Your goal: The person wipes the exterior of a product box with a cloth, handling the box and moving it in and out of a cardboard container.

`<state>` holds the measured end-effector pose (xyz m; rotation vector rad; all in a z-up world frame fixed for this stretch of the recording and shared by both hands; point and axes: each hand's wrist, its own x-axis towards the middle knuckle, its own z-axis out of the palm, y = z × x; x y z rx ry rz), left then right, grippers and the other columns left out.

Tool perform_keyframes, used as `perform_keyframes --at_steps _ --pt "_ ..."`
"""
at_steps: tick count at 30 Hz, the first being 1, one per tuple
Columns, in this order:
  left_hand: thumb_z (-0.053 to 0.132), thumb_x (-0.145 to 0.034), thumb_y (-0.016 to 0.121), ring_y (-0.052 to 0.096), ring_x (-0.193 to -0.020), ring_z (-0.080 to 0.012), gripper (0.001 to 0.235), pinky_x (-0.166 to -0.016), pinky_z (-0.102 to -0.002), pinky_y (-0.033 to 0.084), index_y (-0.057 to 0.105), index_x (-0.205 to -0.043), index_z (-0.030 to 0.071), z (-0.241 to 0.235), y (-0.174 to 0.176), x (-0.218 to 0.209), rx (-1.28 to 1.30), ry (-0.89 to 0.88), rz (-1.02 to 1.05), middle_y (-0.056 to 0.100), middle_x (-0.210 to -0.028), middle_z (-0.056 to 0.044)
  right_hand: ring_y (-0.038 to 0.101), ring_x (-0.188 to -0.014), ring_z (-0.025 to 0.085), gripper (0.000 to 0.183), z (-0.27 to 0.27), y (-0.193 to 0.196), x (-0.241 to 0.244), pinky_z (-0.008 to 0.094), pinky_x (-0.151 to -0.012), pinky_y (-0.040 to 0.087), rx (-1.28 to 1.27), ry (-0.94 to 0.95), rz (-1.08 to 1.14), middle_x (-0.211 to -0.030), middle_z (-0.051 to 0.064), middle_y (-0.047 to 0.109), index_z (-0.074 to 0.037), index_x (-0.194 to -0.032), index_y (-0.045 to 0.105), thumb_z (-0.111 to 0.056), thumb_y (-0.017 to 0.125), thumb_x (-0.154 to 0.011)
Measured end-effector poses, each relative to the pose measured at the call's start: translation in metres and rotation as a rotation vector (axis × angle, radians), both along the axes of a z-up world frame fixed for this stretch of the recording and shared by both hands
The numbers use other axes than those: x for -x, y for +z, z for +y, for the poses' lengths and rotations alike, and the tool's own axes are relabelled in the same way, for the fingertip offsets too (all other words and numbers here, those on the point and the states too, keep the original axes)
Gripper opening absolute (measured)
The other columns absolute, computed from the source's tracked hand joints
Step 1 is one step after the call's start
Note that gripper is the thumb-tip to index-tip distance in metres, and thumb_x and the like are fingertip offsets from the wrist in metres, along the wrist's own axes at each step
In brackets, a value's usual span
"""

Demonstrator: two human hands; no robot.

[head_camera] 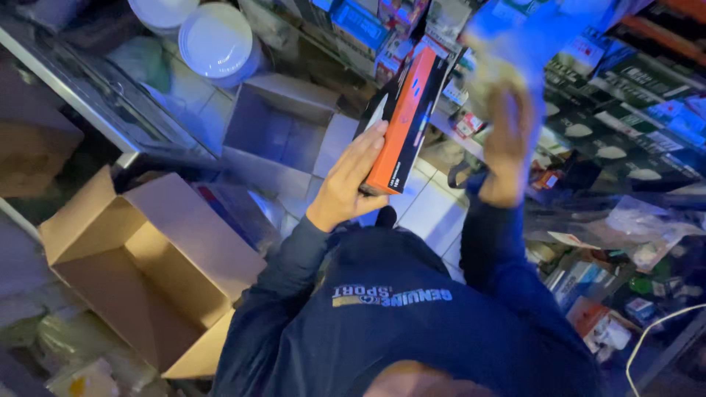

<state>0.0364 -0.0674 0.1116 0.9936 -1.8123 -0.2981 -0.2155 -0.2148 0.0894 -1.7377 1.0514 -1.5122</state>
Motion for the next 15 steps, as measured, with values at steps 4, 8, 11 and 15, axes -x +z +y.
perform_keyframes --at_steps 4,8,11,15 --pt "0.005 -0.077 0.082 0.046 -0.149 -0.0409 0.091 -0.126 -0.045 0.041 0.038 -0.156 0.004 -0.006 -0.001 -0.002 0.002 0.021 0.026 0.043 -0.159 -0.022 0.057 -0.12 0.037 0.029 0.013 0.027 -0.042 0.045 -0.106 0.044 0.141 0.131 0.395 -0.13 0.019 0.063 -0.002 -0.133 0.065 -0.014 0.056 -0.109" --pt "0.004 -0.08 0.081 0.049 -0.149 -0.0401 0.087 -0.125 -0.044 0.044 0.039 -0.156 0.004 -0.022 -0.009 -0.016 0.002 0.045 0.029 0.045 -0.159 -0.022 0.058 -0.125 0.038 0.033 0.047 0.053 -0.063 0.046 -0.111 0.044 0.253 0.216 0.425 -0.137 0.02 0.065 -0.001 -0.139 0.062 -0.014 0.054 -0.109" --pt "0.009 -0.077 0.086 0.051 -0.144 -0.0423 0.083 -0.121 -0.046 0.044 0.044 -0.149 0.004 -0.042 -0.014 -0.025 0.004 0.072 0.029 0.049 -0.152 -0.023 0.061 -0.128 0.034 0.031 0.067 0.052 -0.062 0.043 -0.11 0.046 0.266 0.37 0.333 -0.134 0.018 0.065 -0.005 -0.132 0.064 -0.019 0.052 -0.106" --pt "0.012 -0.079 0.087 0.052 -0.138 -0.0464 0.083 -0.115 -0.046 0.044 0.044 -0.149 -0.003 -0.057 -0.016 -0.044 -0.075 0.078 0.113 0.051 -0.148 -0.028 0.056 -0.138 0.032 0.054 0.071 0.025 -0.076 0.045 -0.12 0.042 -0.378 0.65 -0.73 -0.147 0.016 0.059 0.002 -0.147 0.052 -0.028 0.054 -0.103"
